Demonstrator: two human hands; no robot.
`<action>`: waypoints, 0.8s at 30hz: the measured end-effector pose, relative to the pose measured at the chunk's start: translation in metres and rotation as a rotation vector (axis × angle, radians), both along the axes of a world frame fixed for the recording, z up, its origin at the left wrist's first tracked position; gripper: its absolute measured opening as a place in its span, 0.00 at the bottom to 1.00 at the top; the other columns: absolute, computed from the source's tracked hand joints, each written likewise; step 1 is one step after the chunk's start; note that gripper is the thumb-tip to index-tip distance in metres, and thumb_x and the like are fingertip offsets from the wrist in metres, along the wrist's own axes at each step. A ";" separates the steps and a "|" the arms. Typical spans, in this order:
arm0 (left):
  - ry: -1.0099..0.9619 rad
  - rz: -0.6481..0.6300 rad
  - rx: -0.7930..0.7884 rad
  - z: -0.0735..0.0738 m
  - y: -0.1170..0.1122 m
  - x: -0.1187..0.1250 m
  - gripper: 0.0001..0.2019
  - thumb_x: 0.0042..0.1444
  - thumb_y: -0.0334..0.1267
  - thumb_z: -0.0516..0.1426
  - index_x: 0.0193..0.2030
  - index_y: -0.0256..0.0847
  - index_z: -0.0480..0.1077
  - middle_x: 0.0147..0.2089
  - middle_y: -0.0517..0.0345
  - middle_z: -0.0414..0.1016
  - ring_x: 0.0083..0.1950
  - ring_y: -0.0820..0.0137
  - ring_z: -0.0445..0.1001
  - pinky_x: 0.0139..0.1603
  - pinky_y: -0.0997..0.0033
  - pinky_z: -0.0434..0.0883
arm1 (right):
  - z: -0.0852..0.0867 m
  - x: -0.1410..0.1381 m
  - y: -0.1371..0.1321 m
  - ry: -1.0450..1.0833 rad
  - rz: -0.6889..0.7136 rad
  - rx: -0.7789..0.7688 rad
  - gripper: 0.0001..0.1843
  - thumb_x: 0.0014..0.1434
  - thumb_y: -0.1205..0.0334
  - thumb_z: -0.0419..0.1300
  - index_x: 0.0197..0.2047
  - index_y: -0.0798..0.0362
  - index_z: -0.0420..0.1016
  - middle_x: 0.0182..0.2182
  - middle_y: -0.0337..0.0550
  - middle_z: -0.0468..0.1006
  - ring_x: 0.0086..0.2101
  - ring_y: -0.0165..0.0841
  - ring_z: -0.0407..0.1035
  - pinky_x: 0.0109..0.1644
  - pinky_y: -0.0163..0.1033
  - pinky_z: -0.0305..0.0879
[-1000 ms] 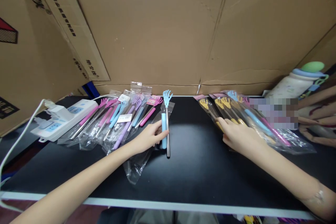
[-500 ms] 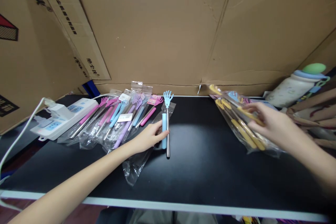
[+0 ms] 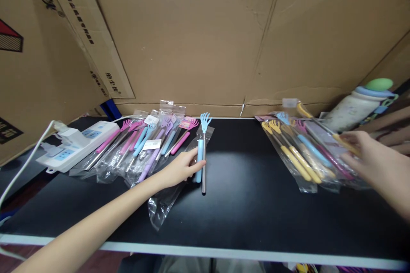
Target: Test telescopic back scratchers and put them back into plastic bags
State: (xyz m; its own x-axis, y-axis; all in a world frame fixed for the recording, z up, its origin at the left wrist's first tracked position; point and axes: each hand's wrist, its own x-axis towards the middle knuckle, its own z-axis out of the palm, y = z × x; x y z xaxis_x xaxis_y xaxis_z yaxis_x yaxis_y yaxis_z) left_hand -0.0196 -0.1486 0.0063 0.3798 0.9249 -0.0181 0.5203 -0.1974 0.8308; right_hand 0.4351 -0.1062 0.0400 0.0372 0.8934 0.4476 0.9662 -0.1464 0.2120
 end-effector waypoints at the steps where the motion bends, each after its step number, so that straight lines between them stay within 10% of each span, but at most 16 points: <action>1: 0.008 -0.004 -0.004 -0.001 0.000 0.000 0.15 0.59 0.51 0.49 0.40 0.41 0.61 0.23 0.66 0.58 0.20 0.74 0.62 0.16 0.78 0.61 | 0.001 0.001 -0.003 -0.008 -0.019 0.018 0.19 0.56 0.55 0.52 0.51 0.50 0.62 0.37 0.55 0.78 0.29 0.42 0.72 0.26 0.39 0.57; 15: 0.046 -0.035 0.038 0.001 -0.001 0.000 0.14 0.59 0.49 0.50 0.39 0.39 0.63 0.24 0.65 0.61 0.23 0.74 0.63 0.22 0.77 0.61 | -0.023 0.006 0.016 0.067 0.383 -0.284 0.18 0.60 0.55 0.47 0.44 0.56 0.71 0.43 0.59 0.75 0.42 0.43 0.70 0.47 0.43 0.63; 24: 0.050 -0.047 0.042 0.000 0.001 0.001 0.14 0.60 0.49 0.49 0.40 0.38 0.63 0.25 0.66 0.61 0.25 0.74 0.64 0.24 0.76 0.61 | 0.007 -0.050 -0.011 0.093 0.502 0.019 0.20 0.62 0.51 0.44 0.43 0.52 0.71 0.38 0.50 0.75 0.40 0.42 0.68 0.41 0.44 0.64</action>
State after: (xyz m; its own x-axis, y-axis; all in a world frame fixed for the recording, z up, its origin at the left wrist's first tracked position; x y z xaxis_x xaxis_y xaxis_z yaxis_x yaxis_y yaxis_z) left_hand -0.0191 -0.1473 0.0062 0.4220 0.9066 0.0004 0.5501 -0.2564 0.7948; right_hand 0.3853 -0.1176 0.0468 -0.3544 0.8028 0.4795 0.9330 0.3380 0.1236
